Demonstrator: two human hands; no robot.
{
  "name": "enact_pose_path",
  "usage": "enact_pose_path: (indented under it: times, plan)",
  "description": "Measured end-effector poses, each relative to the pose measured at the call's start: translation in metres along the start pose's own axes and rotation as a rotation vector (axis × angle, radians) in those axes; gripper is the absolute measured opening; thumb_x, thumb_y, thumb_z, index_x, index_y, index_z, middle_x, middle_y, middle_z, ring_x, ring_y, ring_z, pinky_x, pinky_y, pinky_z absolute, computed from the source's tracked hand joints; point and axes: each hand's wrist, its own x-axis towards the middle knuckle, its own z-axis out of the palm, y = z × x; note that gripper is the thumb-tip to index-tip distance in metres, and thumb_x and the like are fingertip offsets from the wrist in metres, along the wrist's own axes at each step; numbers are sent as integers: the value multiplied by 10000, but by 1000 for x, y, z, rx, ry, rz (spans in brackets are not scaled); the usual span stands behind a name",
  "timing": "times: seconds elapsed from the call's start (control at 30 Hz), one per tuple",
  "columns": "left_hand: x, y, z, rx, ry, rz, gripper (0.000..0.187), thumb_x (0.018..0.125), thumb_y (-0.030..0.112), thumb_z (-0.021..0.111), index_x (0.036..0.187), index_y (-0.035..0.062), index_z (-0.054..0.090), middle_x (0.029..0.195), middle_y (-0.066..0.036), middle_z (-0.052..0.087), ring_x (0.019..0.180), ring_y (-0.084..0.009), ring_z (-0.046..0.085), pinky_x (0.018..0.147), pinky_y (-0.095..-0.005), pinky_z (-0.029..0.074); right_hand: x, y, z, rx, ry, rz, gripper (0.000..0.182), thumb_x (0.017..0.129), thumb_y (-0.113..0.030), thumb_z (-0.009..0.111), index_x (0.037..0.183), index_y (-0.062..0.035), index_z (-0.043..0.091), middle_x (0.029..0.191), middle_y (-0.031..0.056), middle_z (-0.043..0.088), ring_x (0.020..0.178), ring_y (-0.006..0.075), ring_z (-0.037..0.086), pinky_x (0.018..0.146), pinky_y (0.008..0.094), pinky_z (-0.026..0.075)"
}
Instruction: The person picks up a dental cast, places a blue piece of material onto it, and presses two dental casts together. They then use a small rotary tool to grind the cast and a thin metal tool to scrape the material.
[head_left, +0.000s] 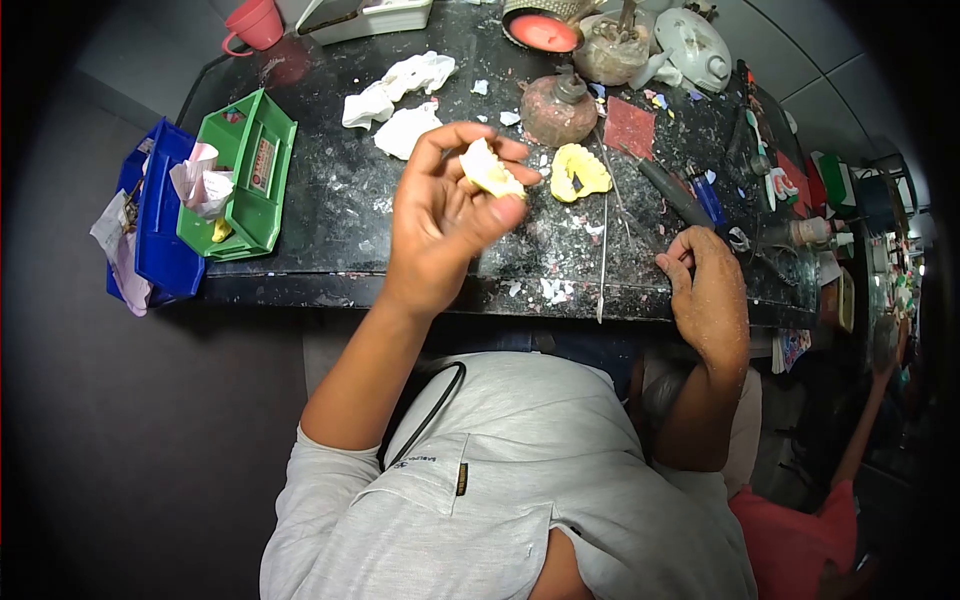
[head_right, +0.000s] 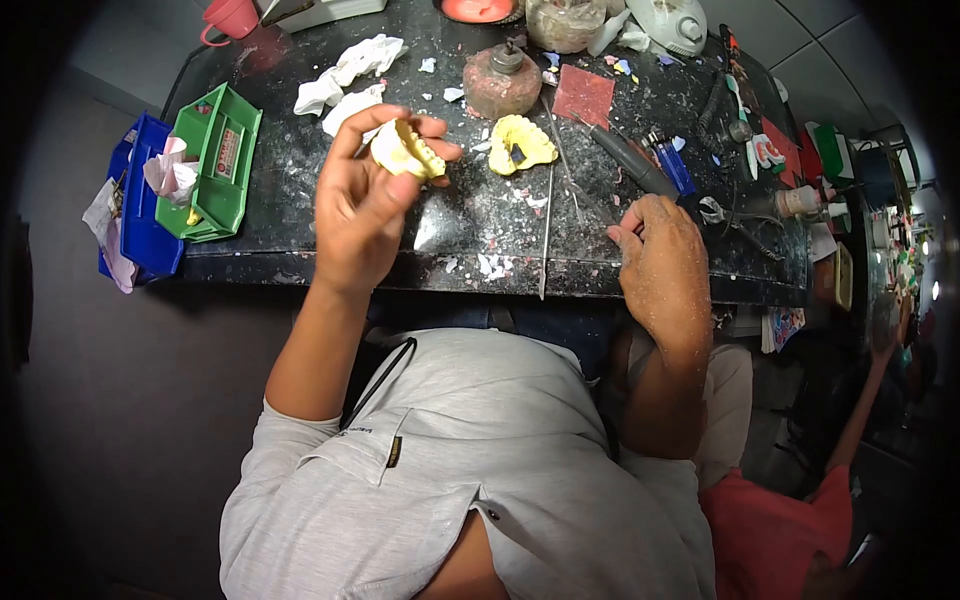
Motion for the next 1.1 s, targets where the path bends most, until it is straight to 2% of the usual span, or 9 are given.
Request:
enact_pose_path:
  times: [0.03,0.13,0.23,0.33,0.57,0.7,0.87,1.0,1.1]
  plan:
    - [-1,-1,4,90,-23,61,650,842,8,793,1365,28,408,1270,-164,572,1158,-217,611,1027,-361,490,0,-1,-3,1,5,-5,131,859,-37,755,900,0,636,867,168,621,831,328,622,784,412,490]
    - [-6,-5,6,271,-126,186,717,804,24,824,1358,48,369,1211,-111,507,1145,-187,514,1020,-363,429,3,6,-6,153,-41,135,102,917,-34,714,939,-18,616,863,111,629,774,236,612,736,334,484]
    - [-6,-6,5,307,-158,240,704,790,22,793,1342,64,358,1169,-120,486,1107,-203,494,1019,-396,411,8,25,-6,879,219,55,48,1038,-89,623,1053,-57,590,892,-16,603,774,77,557,700,228,448]
    - [-6,-6,6,322,-168,257,705,772,34,771,1339,74,354,1145,-135,488,1078,-213,486,1029,-428,411,9,23,-25,1420,112,90,166,1085,-210,567,1111,-47,545,908,2,522,787,98,470,745,263,431]
    - [-7,-6,7,281,-164,228,704,771,67,764,1340,75,351,1123,-131,475,1070,-215,479,1010,-418,414,14,29,-11,2173,-218,15,239,1107,-316,493,1129,-79,515,923,0,447,847,137,430,798,321,378]
    - [-9,-4,6,210,-136,114,715,769,113,770,1348,80,353,1106,-122,469,1054,-214,482,983,-399,415,26,22,3,2342,-272,189,239,1100,-337,496,1072,-101,520,919,-4,453,851,134,439,809,316,376]
    - [-10,0,7,85,-125,10,720,771,126,785,1349,89,356,1088,-113,466,1034,-216,490,968,-386,416,25,3,14,2322,-270,79,256,1100,-376,481,1036,-133,532,904,-16,460,837,127,443,806,326,375]
    - [-6,-3,4,119,-212,64,747,765,18,798,1336,93,323,1082,-68,442,1013,-169,471,913,-344,428,20,-10,19,2151,-253,-43,313,1105,-414,450,1009,-130,539,779,-19,412,690,102,411,695,287,376]
    - [-7,-3,3,138,-215,61,760,748,-9,816,1321,95,327,1085,-67,445,1010,-161,476,900,-330,439,9,-29,21,1736,-61,-147,247,1098,-299,514,1034,-64,558,780,37,528,551,110,475,553,270,441]
